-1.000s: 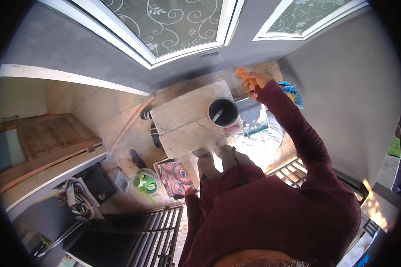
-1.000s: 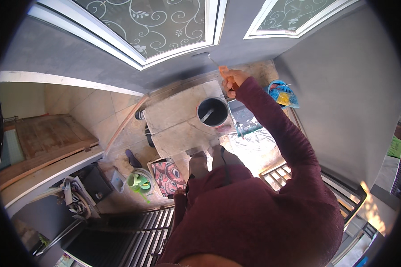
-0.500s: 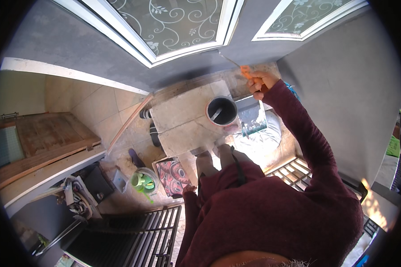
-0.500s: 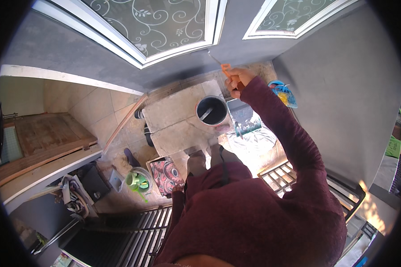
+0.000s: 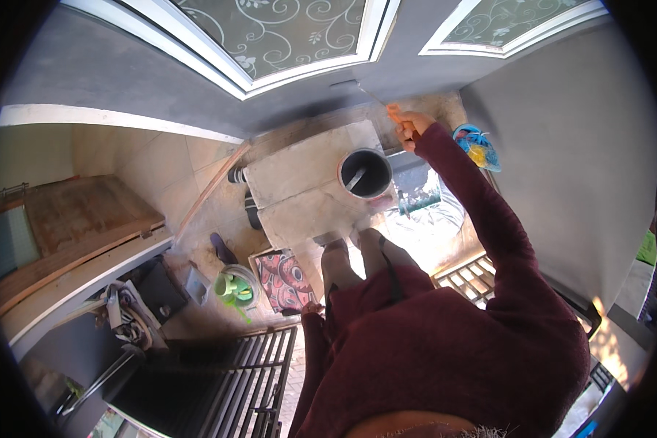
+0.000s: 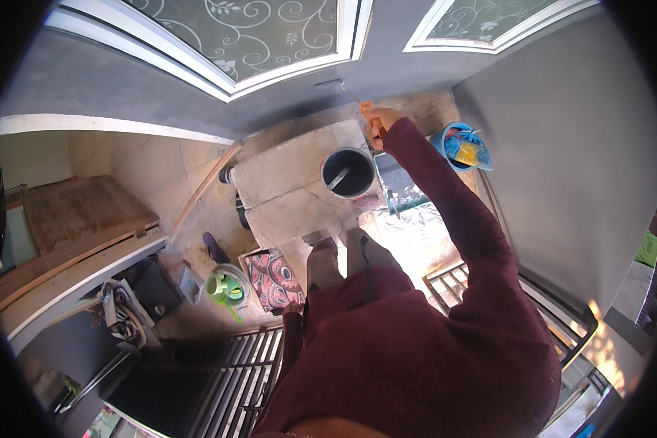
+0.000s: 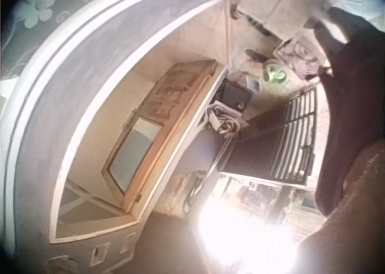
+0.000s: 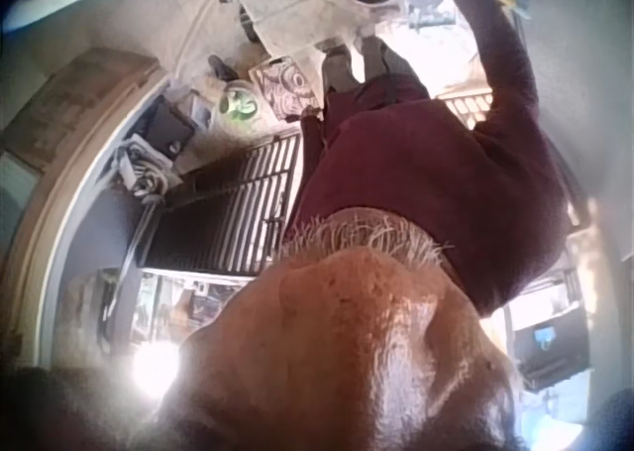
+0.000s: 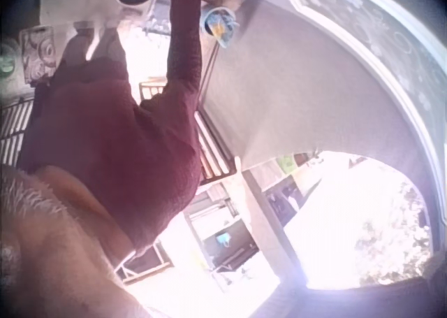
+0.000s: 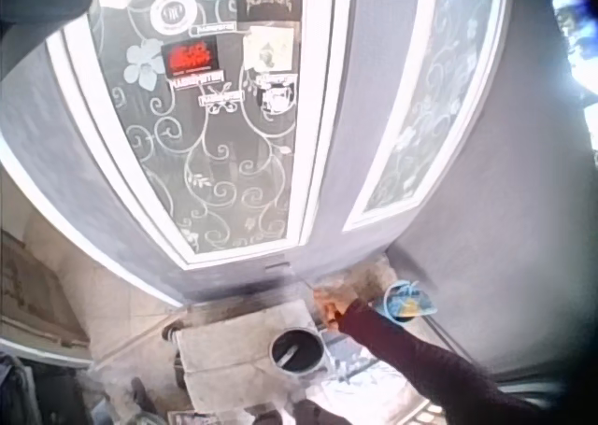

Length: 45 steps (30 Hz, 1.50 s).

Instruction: The person uses a paint roller to apply grey paint to a wall, first loading the roller from a tray on the floor and then applying it to the wall surface near a window.

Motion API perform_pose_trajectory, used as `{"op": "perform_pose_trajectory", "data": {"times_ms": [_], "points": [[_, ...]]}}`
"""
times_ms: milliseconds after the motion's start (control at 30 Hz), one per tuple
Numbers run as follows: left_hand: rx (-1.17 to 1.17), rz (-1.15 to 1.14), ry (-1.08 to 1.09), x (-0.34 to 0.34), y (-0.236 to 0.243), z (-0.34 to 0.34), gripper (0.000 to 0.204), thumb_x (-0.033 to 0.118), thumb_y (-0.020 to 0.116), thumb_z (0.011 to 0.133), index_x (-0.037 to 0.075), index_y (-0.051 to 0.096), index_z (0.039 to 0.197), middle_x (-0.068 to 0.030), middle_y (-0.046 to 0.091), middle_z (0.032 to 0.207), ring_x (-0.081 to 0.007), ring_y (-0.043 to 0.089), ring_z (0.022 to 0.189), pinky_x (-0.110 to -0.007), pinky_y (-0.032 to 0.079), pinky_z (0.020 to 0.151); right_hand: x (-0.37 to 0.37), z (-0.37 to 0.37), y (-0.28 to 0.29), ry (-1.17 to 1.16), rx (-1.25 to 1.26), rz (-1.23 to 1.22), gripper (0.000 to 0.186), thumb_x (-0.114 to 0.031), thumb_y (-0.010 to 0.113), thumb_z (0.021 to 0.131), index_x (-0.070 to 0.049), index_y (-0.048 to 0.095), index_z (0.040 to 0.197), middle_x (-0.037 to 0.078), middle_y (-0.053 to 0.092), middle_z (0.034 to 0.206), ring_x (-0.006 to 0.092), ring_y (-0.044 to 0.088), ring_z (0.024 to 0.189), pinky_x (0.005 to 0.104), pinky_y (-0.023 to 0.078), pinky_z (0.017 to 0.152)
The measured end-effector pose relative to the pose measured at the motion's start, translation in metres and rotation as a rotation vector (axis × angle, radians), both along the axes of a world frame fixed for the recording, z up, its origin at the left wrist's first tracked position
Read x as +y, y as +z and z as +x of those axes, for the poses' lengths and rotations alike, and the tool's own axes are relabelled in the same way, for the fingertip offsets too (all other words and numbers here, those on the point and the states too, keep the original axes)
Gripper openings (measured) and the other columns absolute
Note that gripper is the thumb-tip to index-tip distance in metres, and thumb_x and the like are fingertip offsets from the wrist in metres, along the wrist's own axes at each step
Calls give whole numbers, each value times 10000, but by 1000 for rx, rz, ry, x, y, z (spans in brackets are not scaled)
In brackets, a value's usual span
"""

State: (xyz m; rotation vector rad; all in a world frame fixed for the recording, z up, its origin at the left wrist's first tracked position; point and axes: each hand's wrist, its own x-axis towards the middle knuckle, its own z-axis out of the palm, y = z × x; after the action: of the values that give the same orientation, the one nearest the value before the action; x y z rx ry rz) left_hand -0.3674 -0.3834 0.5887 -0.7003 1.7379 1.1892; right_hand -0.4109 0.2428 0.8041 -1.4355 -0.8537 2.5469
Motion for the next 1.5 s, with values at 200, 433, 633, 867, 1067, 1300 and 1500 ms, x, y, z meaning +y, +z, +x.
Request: {"op": "perform_pose_trajectory", "data": {"times_ms": [200, 433, 633, 867, 1067, 1300, 1500], "points": [[155, -212, -361, -26, 24, 28, 266, 211, 483, 866, 59, 486, 1084, -109, 604, 902, -182, 593, 732, -274, 444, 537, 9, -30, -91, -55, -34, -40, 69, -187, 544, 805, -158, 487, 779, -10, 421, 518, 103, 356, 367, 257, 253, 321], [3, -240, -309, -39, 38, 54, 110, 178, 460, 806, 72, 477, 784, -58, 554, 716, -167, 522, 580, -309, 406, 483, 36, -56, -217, -44, -11, -128, 86, -159, 531, 819, -224, 527, 876, -37, 410, 550, 81, 394, 402, 239, 230, 340], [88, -523, -1296, -62, 29, 71, 182, 184, 479, 817, 63, 470, 681, -52, 518, 641, -183, 560, 627, -389, 428, 514, 75, -70, -319, -46, -1, -206, 112, -142, 520, 818, -209, 502, 906, -42, 425, 565, 79, 410, 411, 237, 244, 316], [-241, -309, 79, -67, 44, 97, 149, 202, 472, 840, 59, 500, 872, -88, 583, 762, -188, 577, 641, -302, 427, 504, 86, -99, -372, -29, -78, -192, 100, -142, 517, 820, -193, 498, 904, -32, 402, 524, 93, 388, 391, 242, 225, 328], [-233, -287, 60, -84, 38, 90, 232, 232, 477, 857, 49, 484, 1000, -127, 607, 880, -224, 607, 741, -334, 456, 569, 95, -96, -371, -42, -50, -242, 97, -145, 523, 817, -198, 490, 891, -31, 393, 507, 86, 376, 386, 237, 239, 324], [349, -480, -1318, -33, 62, 67, 177, 181, 487, 825, 29, 521, 740, -85, 531, 676, -221, 566, 713, -329, 447, 597, 48, -63, -215, -63, 8, -179, 47, -190, 539, 820, -190, 492, 815, -22, 439, 552, 85, 405, 412, 252, 267, 330], [-75, -272, -102, 36, 75, 22, 346, 274, 471, 856, 17, 490, 1087, -112, 600, 853, -181, 569, 749, -312, 459, 595, 15, -29, -51, -85, -31, -96, 78, -186, 530, 817, -144, 466, 801, -1, 442, 578, 88, 414, 423, 260, 285, 341]]}}
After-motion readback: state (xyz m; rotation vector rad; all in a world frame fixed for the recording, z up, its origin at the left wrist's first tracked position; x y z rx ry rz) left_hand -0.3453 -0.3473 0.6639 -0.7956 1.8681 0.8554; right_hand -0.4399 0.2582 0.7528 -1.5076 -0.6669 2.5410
